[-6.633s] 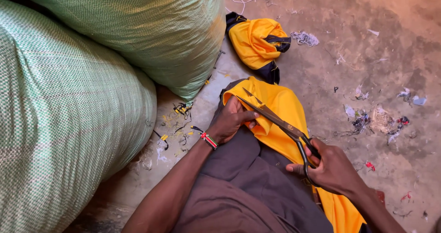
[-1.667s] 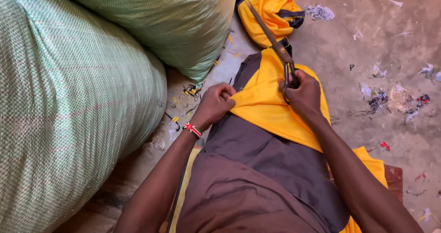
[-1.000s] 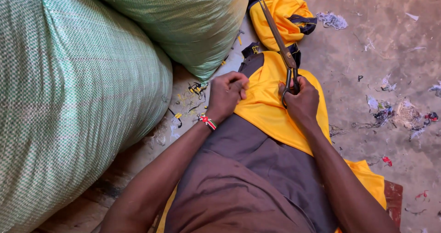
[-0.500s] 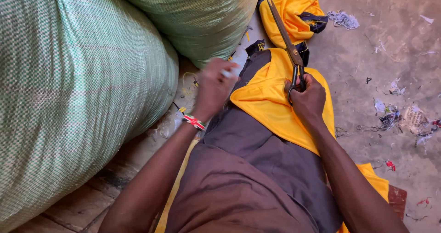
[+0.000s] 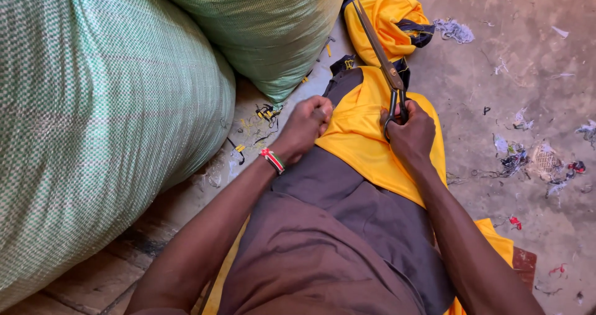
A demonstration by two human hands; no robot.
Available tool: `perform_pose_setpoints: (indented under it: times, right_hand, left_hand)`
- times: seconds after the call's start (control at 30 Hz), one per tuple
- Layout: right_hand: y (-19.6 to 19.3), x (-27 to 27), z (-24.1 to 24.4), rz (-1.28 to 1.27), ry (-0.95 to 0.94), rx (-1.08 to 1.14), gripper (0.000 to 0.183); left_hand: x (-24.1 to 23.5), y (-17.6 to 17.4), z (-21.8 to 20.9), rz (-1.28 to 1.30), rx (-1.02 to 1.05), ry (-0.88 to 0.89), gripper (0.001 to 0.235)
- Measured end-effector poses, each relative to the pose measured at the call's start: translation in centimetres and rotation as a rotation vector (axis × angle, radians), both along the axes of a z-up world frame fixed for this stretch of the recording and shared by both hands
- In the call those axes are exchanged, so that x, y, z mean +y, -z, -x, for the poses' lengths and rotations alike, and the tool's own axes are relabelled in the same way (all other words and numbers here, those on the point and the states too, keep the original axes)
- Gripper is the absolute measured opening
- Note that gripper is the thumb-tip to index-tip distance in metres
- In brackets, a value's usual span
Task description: The person sits on the floor and uses large shears to cut a piece of yellow fabric with a dark border. They hold the fabric on their lap, trim the edges, and cut along the seams to separate sections.
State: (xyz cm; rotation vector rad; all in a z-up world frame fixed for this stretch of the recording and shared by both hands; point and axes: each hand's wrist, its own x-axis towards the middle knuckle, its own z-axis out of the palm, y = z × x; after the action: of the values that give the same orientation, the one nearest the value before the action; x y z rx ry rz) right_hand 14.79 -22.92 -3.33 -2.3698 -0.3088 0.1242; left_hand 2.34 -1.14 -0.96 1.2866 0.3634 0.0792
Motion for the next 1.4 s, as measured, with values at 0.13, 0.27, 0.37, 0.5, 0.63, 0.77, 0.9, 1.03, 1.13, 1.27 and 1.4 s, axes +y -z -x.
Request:
perform_pose_setpoints:
  times: [0.13, 0.27, 0.37, 0.5, 0.63, 0.77, 0.9, 1.03, 1.13, 1.27, 1.4]
  right_hand:
    - [-2.6, -1.3, -0.5, 0.098, -0.062, -0.023, 0.031]
    - [-11.1, -4.3, -0.9, 0.418, -0.304, -0.084, 0.042]
    - [-16.3, -6.0, -0.9, 0.823, -0.423, -0.019, 0.052]
    - [-20.5, -6.6, -0.3, 1.282, -0.457, 0.080, 0.063]
    - [-21.5, -6.5, -0.4, 1.315, -0.492, -0.005, 0.069]
    - [-22.6, -4.2, 0.1, 1.368, -0.520, 0.057, 0.061]
    - [-23.6, -1.7, 1.2, 1.302, -0.504, 0.109, 0.032]
    - [-23.2, -1.9, 0.9, 1.337, -0.532, 0.045, 0.025]
    - [-23.3, -2.0, 0.9, 1.335, -0.534, -0.001, 0.049]
    - [-23.4, -1.9, 1.0, 1.383, -0.548, -0.063, 0.053]
    - [-23.4, -1.6, 1.0, 1.352, -0.551, -0.053, 0.051]
  left_hand:
    - [0.4, 1.8, 0.3, 0.202, -0.038, -0.042, 0.015]
    - [1.0, 2.3, 0.3, 0.315, -0.006, -0.119, 0.009]
    - [1.0, 2.7, 0.3, 0.363, 0.018, -0.131, 0.008]
    - [0.3, 2.3, 0.2, 0.328, 0.036, -0.196, 0.007]
    - [-0.4, 1.2, 0.3, 0.268, 0.023, -0.214, 0.006]
    - [-0.5, 0.9, 0.4, 0.219, -0.014, -0.203, 0.006]
    - [-0.3, 0.8, 0.5, 0.191, -0.066, -0.175, 0.005]
    - [0.0, 0.6, 0.7, 0.225, 0.005, -0.227, 0.008]
    - [-0.1, 0.9, 0.8, 0.331, 0.020, -0.287, 0.010]
    - [-0.4, 0.8, 0.7, 0.236, -0.025, -0.281, 0.009]
    - [-0.6, 0.6, 0.5, 0.235, -0.071, -0.262, 0.006]
